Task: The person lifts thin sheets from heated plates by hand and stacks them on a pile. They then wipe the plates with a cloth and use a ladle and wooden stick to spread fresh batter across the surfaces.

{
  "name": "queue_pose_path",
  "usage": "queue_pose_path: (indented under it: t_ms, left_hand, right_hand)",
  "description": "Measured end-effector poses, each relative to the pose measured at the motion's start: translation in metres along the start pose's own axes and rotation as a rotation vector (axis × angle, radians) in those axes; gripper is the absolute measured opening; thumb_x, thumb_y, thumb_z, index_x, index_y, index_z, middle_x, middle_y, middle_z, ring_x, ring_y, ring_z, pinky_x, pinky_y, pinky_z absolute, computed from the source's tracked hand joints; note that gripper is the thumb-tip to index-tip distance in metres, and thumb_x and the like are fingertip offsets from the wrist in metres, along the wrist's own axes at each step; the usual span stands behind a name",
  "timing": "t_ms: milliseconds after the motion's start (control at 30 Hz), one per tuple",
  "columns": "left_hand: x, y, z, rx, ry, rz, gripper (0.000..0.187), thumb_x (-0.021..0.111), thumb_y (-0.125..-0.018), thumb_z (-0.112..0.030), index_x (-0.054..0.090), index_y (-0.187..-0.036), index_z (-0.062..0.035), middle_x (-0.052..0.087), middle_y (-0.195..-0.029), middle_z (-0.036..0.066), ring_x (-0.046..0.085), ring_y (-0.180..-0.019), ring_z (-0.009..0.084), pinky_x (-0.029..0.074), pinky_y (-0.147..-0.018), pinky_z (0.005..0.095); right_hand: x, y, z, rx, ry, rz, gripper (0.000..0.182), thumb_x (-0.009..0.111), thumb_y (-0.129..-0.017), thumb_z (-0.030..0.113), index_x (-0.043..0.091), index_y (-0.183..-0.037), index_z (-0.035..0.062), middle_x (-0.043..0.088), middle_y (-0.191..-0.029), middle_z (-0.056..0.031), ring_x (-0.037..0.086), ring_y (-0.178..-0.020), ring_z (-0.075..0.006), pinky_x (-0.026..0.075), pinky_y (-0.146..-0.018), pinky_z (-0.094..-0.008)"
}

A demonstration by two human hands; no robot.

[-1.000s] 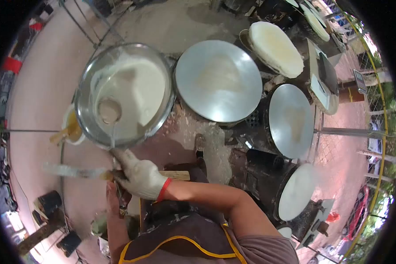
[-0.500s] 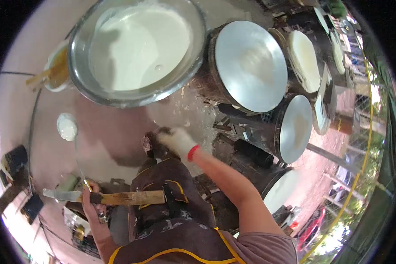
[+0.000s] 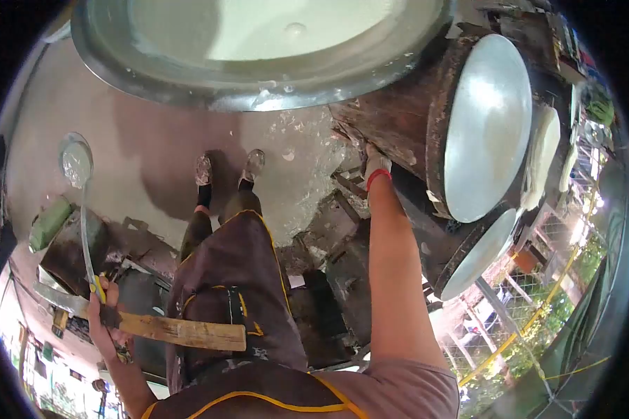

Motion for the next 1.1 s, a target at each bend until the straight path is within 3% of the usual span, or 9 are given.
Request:
queue_pose_path:
  t_ms: [67,133,233,300,633,733,833,1100]
  left_hand:
    - [-0.003,-0.003,0.006,-0.01,0.004,0.017,0.026,0.038,-0.096,-0.027,0.04,-0.108,-0.0036,0.038,-0.077,0.002,0.032,-0.034,0.0047,0.028,-0.024,0.0198]
    - [-0.004,-0.003,0.009,-0.015,-0.016,-0.043,0.026,0.038,-0.096,-0.026,0.04,-0.108,-0.0032,0.039,-0.078,0.002,0.033,-0.034,0.005,0.028,-0.024,0.0202]
    - [-0.005,-0.003,0.012,-0.024,-0.043,-0.044,0.026,0.038,-0.096,-0.026,0.041,-0.109,-0.0031,0.04,-0.079,0.003,0.033,-0.034,0.0055,0.028,-0.024,0.0203]
    - [-0.002,-0.003,0.013,-0.021,-0.034,-0.056,0.026,0.038,-0.096,-0.025,0.041,-0.109,-0.003,0.041,-0.079,0.003,0.032,-0.033,0.0057,0.028,-0.024,0.0205]
    - [0.017,-0.003,0.01,0.0,-0.065,-0.026,0.026,0.04,-0.095,-0.025,0.042,-0.11,-0.0035,0.041,-0.079,0.003,0.032,-0.034,0.0056,0.028,-0.024,0.0207]
    - [0.024,0.0,0.008,-0.014,-0.097,-0.117,0.026,0.041,-0.095,-0.025,0.042,-0.109,-0.0039,0.041,-0.079,0.003,0.031,-0.034,0.0055,0.028,-0.024,0.0204]
    - [0.034,0.002,0.007,0.034,-0.17,-0.086,0.029,0.036,-0.098,-0.027,0.041,-0.11,-0.0017,0.041,-0.078,0.003,0.032,-0.034,0.0032,0.028,-0.024,0.0181]
    - [0.038,0.014,0.009,0.028,-0.238,-0.109,0.028,0.043,-0.094,-0.028,0.043,-0.109,-0.0049,0.043,-0.077,0.002,0.034,-0.034,0.0051,0.029,-0.025,0.0198]
  right_hand:
    - [0.0,-0.039,-0.021,-0.019,-0.021,-0.008,0.028,0.064,-0.08,0.047,0.062,-0.075,0.0194,0.046,-0.052,0.0056,0.043,-0.044,-0.0066,0.037,-0.042,-0.0278]
    - [0.004,-0.05,-0.03,-0.119,0.004,-0.002,0.027,0.065,-0.08,0.047,0.061,-0.077,0.0201,0.047,-0.054,0.006,0.043,-0.045,-0.0066,0.036,-0.043,-0.0259]
    - [0.007,-0.049,-0.03,-0.152,-0.066,0.104,0.031,0.066,-0.08,0.045,0.063,-0.094,0.0175,0.058,-0.077,0.0034,0.051,-0.062,-0.0099,0.04,-0.055,-0.0251]
    - [0.005,0.007,0.013,-0.07,-0.207,0.339,0.04,0.065,-0.081,0.042,0.061,-0.109,0.0148,0.061,-0.098,0.0013,0.055,-0.079,-0.0119,0.043,-0.068,-0.026]
    - [0.022,0.032,0.024,-0.147,-0.217,0.17,0.049,0.056,-0.083,0.048,0.055,-0.117,0.0125,0.055,-0.111,-0.0034,0.05,-0.094,-0.0173,0.04,-0.079,-0.0309]
    - [0.026,0.037,0.027,-0.157,-0.224,0.119,0.052,0.053,-0.084,0.05,0.053,-0.119,0.0118,0.053,-0.114,-0.0048,0.048,-0.099,-0.0189,0.039,-0.083,-0.0324]
    - [0.029,0.043,0.034,-0.184,-0.214,0.014,0.055,0.05,-0.085,0.052,0.051,-0.122,0.0111,0.051,-0.118,-0.0062,0.047,-0.104,-0.0205,0.038,-0.087,-0.0338]
    - [0.039,0.051,0.03,-0.158,-0.239,-0.118,0.063,0.043,-0.086,0.057,0.045,-0.128,0.0092,0.046,-0.128,-0.01,0.043,-0.116,-0.0247,0.035,-0.096,-0.0378]
Point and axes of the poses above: each hand's wrist, its own y-axis away from the middle knuckle, its own x-axis out of the palm, z = x × y, the point moved 3 cm from there along -y, towards the middle knuckle
